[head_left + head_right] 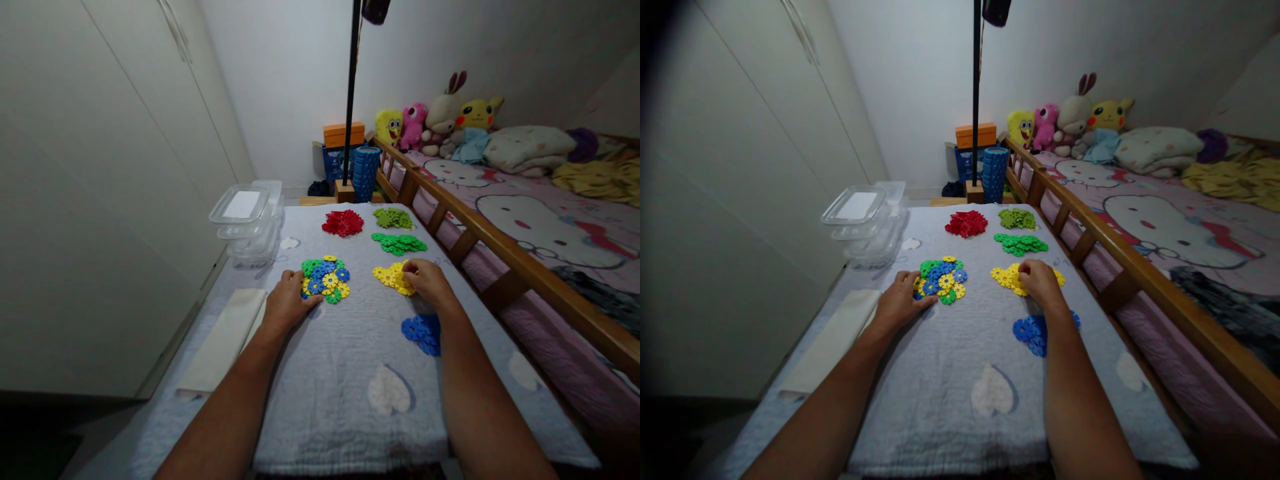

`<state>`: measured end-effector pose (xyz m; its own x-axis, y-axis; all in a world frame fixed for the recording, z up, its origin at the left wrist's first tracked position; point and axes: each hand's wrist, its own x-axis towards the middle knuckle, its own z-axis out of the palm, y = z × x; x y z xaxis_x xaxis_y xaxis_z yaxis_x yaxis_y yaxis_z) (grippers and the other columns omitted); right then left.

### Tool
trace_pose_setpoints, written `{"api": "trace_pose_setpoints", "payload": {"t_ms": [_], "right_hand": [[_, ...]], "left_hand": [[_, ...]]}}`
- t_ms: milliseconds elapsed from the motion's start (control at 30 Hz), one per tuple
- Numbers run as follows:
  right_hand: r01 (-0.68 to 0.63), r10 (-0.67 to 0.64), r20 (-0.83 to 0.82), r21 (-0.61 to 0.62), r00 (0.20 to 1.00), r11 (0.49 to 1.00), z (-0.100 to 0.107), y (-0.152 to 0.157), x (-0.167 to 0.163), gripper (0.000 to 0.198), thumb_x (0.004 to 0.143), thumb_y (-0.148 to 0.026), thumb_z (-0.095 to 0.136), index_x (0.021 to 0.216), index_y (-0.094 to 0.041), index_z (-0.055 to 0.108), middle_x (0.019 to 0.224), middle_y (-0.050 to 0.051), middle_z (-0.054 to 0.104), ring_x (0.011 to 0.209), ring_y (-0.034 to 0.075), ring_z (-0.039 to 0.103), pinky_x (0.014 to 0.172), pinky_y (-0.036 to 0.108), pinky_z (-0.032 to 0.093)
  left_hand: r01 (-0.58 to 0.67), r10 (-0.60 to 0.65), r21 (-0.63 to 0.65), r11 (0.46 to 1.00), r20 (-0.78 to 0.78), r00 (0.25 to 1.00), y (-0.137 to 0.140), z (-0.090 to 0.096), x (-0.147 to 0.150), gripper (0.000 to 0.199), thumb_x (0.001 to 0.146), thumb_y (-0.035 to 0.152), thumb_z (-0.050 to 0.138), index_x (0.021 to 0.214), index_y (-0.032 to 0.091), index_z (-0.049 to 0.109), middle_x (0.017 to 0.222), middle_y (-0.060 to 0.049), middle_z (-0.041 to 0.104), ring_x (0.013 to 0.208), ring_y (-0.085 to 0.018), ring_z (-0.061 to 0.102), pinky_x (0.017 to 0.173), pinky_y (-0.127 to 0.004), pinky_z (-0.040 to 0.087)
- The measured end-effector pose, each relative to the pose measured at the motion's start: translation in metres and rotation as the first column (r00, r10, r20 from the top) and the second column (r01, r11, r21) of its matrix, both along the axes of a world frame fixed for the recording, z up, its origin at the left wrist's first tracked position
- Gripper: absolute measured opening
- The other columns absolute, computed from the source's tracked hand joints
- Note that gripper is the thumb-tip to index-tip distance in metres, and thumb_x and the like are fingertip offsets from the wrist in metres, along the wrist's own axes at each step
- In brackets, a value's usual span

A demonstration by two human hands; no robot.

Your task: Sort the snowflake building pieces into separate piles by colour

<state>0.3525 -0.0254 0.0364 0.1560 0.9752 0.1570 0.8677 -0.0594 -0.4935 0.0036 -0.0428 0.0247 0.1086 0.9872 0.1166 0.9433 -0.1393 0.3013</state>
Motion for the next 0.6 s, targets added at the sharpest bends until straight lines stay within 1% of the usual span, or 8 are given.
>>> {"api": "trace_pose_setpoints", "payload": {"t_ms": [100,167,267,367,433,500,600], "right_hand": [[0.003,-0.004,0.108,0.008,0.994,1.0,-0.001,0.001,-0.002,0.018,0.075,-0.015,0.055,0.08,-0.017,0.072,0.084,0.006,0.069,0.08,0.018,0.06,0.072,0.027,0.041],[0.011,-0.013,0.142,0.011,0.99,1.0,-0.001,0.0,-0.003,0.019,0.077,-0.014,0.055,0.083,-0.017,0.073,0.084,0.006,0.069,0.081,0.018,0.06,0.074,0.027,0.041],[0.029,-0.03,0.12,0.013,0.992,1.0,0.002,-0.001,-0.004,0.02,0.079,-0.015,0.056,0.089,-0.017,0.072,0.085,0.006,0.069,0.081,0.018,0.061,0.075,0.027,0.041],[0.034,-0.04,0.08,0.068,0.996,0.997,0.005,-0.001,-0.008,0.02,0.081,-0.016,0.056,0.092,-0.017,0.072,0.089,0.007,0.07,0.083,0.019,0.061,0.077,0.029,0.042],[-0.017,0.01,0.061,0.12,0.998,0.993,0.006,-0.002,-0.017,0.018,0.082,-0.017,0.055,0.091,-0.016,0.071,0.091,0.008,0.07,0.086,0.019,0.061,0.079,0.029,0.043],[-0.116,0.111,0.046,0.143,0.993,0.983,0.005,-0.003,-0.033,0.016,0.084,-0.018,0.055,0.09,-0.017,0.07,0.092,0.008,0.07,0.086,0.019,0.061,0.08,0.029,0.043],[-0.268,0.264,0.057,0.099,0.963,0.958,0.003,-0.005,-0.06,0.015,0.086,-0.019,0.055,0.091,-0.017,0.069,0.091,0.008,0.069,0.084,0.018,0.061,0.078,0.027,0.043]], "left_hand": [[-0.072,0.069,-0.053,0.996,-0.06,0.996,-0.002,0.006,0.001,0.071,0.077,0.066,0.067,0.131,0.022,0.052,0.124,-0.011,0.057,0.101,-0.027,0.066,0.078,-0.033,0.051],[-0.087,0.082,-0.07,0.994,-0.082,0.993,-0.003,0.01,0.001,0.072,0.077,0.067,0.066,0.131,0.022,0.051,0.122,-0.011,0.058,0.101,-0.027,0.067,0.077,-0.033,0.05],[-0.074,0.063,-0.104,0.992,-0.101,0.993,-0.004,0.012,0.001,0.071,0.076,0.068,0.065,0.128,0.022,0.051,0.118,-0.01,0.06,0.101,-0.029,0.067,0.077,-0.033,0.049],[-0.057,0.043,-0.124,0.991,-0.111,0.993,-0.005,0.013,0.002,0.069,0.077,0.066,0.065,0.128,0.023,0.051,0.117,-0.01,0.061,0.1,-0.029,0.067,0.077,-0.034,0.049],[-0.049,0.036,-0.129,0.99,-0.107,0.994,-0.005,0.014,0.002,0.067,0.078,0.063,0.065,0.129,0.023,0.05,0.119,-0.011,0.061,0.102,-0.029,0.067,0.079,-0.034,0.048],[-0.047,0.032,-0.138,0.989,-0.106,0.994,-0.005,0.014,0.002,0.064,0.08,0.058,0.066,0.13,0.023,0.05,0.122,-0.011,0.06,0.103,-0.028,0.066,0.081,-0.034,0.048],[-0.043,0.027,-0.144,0.989,-0.112,0.993,-0.004,0.014,0.001,0.061,0.081,0.055,0.066,0.131,0.023,0.052,0.123,-0.011,0.06,0.104,-0.028,0.066,0.081,-0.034,0.048]]}}
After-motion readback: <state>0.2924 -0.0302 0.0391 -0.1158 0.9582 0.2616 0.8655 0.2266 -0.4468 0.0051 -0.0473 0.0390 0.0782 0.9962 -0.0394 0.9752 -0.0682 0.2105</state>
